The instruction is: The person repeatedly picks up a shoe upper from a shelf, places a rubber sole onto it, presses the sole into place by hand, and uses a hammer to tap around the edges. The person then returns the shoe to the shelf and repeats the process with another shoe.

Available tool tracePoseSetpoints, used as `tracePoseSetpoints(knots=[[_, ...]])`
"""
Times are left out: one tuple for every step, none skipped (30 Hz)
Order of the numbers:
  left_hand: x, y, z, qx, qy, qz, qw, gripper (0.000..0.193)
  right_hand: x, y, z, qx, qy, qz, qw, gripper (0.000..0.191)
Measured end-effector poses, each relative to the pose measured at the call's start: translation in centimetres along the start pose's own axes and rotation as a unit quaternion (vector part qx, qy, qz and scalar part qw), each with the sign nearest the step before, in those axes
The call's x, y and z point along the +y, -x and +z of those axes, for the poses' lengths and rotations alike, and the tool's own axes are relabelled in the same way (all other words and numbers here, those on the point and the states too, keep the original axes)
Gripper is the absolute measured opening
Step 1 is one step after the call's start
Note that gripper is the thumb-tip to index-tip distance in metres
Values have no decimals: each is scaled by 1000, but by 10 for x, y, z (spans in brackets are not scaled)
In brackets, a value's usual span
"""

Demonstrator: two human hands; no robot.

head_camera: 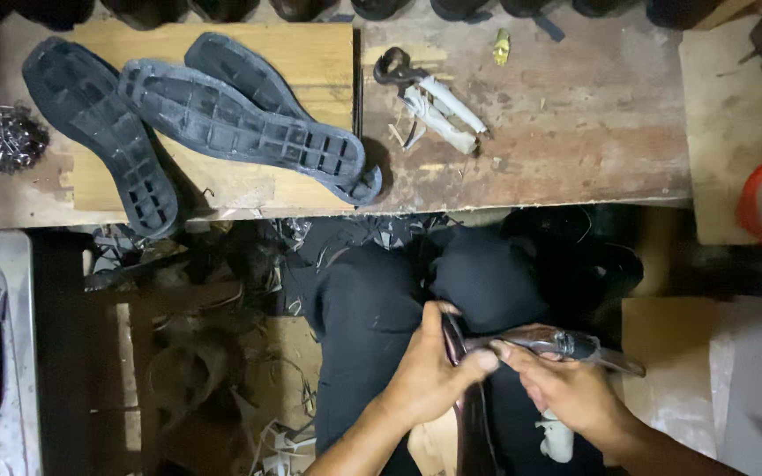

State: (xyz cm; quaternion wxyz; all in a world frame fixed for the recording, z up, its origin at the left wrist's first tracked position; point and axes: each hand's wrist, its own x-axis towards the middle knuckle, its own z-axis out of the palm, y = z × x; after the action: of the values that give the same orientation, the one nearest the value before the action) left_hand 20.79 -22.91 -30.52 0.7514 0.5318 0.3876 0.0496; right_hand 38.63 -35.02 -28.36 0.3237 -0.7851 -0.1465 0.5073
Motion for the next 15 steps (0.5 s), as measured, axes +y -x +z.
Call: tracePoseSetpoints(knots=[[2, 0, 1, 14, -22, 34, 999, 74, -2, -2, -1, -6, 31, 2, 999, 24], [3, 1, 2, 28, -45, 66, 996, 79, -5, -5, -3, -12, 62, 6, 998, 31], [3, 2, 3, 41, -68, 98, 992, 84, -7, -8, -4, -19, 93, 9, 995, 37], [4, 2, 5, 45, -73, 105, 991, 82, -10, -12, -5, -27, 143, 7, 989, 42], [3, 3, 7, 48, -79, 113, 989, 80, -13, -16, -6, -35, 192, 5, 981, 47], [3, 5, 9, 52, -85, 121, 988, 78, -17, -20, -8, -42, 241, 2, 969, 53], [3, 7, 11, 44, -78, 101, 991, 77, -20, -22, -9, -50, 222, -8, 974, 45], [4, 9, 13, 36, -73, 84, 993, 75, -24, -24, -9, -55, 202, -19, 978, 38], [6, 12, 16, 27, -68, 68, 995, 74, -29, -24, -10, -59, 181, -31, 981, 32], [8, 16, 18, 20, -70, 64, 995, 72, -32, -21, -12, -61, 160, -40, 984, 31], [11, 21, 20, 16, -73, 61, 995, 71, -35, -17, -13, -65, 138, -50, 987, 30], [16, 27, 21, 13, -78, 59, 995, 69, -38, -10, -15, -69, 117, -63, 989, 30], [21, 33, 23, 37, -87, 141, 985, 68, -39, -1, -16, -72, 59, -82, 992, 30], [27, 41, 24, 61, -96, 222, 968, 66, -38, 10, -17, -76, 3, -101, 992, 30], [34, 49, 25, 82, -102, 297, 946, 65, -37, 22, -18, -84, -53, -115, 988, 31]])
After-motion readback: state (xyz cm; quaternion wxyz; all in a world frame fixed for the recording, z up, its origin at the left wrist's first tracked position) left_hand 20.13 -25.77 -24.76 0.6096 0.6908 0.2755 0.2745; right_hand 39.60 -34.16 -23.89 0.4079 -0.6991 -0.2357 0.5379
